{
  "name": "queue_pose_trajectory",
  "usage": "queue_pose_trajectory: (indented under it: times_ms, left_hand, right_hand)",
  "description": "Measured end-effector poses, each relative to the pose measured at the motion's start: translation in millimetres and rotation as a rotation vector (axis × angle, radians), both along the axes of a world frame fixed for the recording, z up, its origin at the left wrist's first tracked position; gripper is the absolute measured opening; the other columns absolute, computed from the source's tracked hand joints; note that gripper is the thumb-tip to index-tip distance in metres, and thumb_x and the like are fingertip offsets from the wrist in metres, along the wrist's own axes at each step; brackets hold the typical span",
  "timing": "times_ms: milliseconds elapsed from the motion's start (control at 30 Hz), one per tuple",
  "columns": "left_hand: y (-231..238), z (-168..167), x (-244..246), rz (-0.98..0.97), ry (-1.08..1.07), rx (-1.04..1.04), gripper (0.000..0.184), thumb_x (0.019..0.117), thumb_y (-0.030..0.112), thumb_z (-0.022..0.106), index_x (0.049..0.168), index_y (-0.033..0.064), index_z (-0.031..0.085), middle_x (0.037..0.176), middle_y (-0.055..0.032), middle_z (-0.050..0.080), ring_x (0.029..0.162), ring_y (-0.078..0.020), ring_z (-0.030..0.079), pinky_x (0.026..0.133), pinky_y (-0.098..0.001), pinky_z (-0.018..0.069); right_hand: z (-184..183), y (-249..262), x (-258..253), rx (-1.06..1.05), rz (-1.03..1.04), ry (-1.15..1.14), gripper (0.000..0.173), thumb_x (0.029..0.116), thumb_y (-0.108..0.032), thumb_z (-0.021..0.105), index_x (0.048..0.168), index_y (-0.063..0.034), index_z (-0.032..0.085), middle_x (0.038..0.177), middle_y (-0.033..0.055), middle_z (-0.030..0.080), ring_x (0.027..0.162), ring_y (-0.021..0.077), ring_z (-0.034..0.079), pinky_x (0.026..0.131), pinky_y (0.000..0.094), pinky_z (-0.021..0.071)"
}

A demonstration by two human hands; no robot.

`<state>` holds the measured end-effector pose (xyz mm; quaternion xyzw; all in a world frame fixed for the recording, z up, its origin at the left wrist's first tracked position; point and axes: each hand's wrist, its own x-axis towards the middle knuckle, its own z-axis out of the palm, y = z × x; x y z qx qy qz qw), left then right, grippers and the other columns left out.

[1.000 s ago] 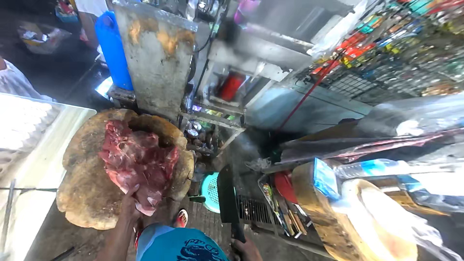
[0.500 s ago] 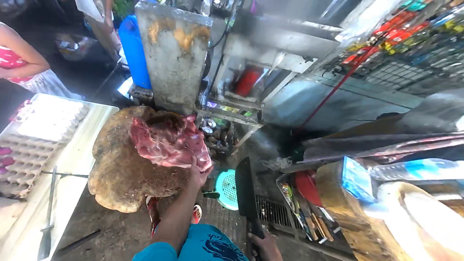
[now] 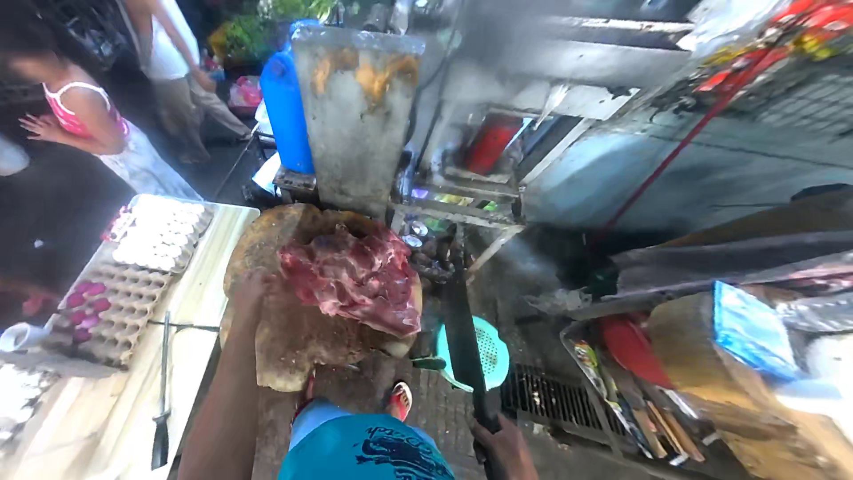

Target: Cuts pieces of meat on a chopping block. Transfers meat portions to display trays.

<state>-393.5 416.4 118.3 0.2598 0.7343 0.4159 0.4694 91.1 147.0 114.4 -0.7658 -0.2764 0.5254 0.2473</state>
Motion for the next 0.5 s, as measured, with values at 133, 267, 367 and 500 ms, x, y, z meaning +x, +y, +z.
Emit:
queue_pose_trajectory:
  times_ms: [133, 267, 367, 500]
  left_hand:
    - [67.0, -42.8, -49.8, -0.123, -0.023, -0.176, 0.055, 0.1087, 0.048, 0.041, 0.142, 0.0054, 0.052, 0.118, -0.0189, 0.068, 0.093, -0.0299, 0.070, 0.079, -0.0498, 0.0584]
    - [115.4, -65.6, -55.7, -0.215, -0.177, -0.213, 0.061, 0.1095, 0.054, 0.033, 0.143, 0.0051, 0.050, 0.124, -0.0198, 0.066, 0.101, -0.0306, 0.068, 0.085, -0.0488, 0.0566]
    - [126.6, -73.5, -41.4, -0.214, -0.301, -0.244, 0.057, 0.1062, 0.056, 0.041, 0.127, 0.0065, 0.060, 0.100, -0.0144, 0.067, 0.082, -0.0253, 0.065, 0.073, -0.0434, 0.0559]
    - [132.6, -65.9, -29.4, -0.302, -0.403, -0.364, 0.067, 0.0975, 0.069, 0.048, 0.121, 0.0087, 0.063, 0.100, -0.0156, 0.068, 0.086, -0.0301, 0.067, 0.075, -0.0514, 0.0574]
  right_hand:
    - [11.1, 0.1, -73.7, 0.120, -0.057, -0.028, 0.040, 0.0887, -0.015, 0.068, 0.122, 0.0029, 0.057, 0.070, 0.0103, 0.064, 0.051, 0.0208, 0.061, 0.050, 0.0405, 0.0564]
    - [14.7, -11.6, -142.3, 0.071, -0.126, 0.011, 0.034, 0.0892, -0.014, 0.067, 0.117, 0.0029, 0.058, 0.069, 0.0092, 0.064, 0.052, 0.0197, 0.061, 0.052, 0.0397, 0.0566]
    - [17.0, -40.2, -167.7, -0.133, -0.062, -0.090, 0.038, 0.0884, -0.015, 0.071, 0.120, 0.0041, 0.062, 0.079, 0.0147, 0.068, 0.061, 0.0240, 0.065, 0.061, 0.0458, 0.0581]
    - [6.5, -65.1, -176.5, -0.291, 0.066, -0.206, 0.043, 0.0893, -0.021, 0.075, 0.123, 0.0042, 0.065, 0.099, 0.0217, 0.071, 0.084, 0.0315, 0.070, 0.081, 0.0543, 0.0581]
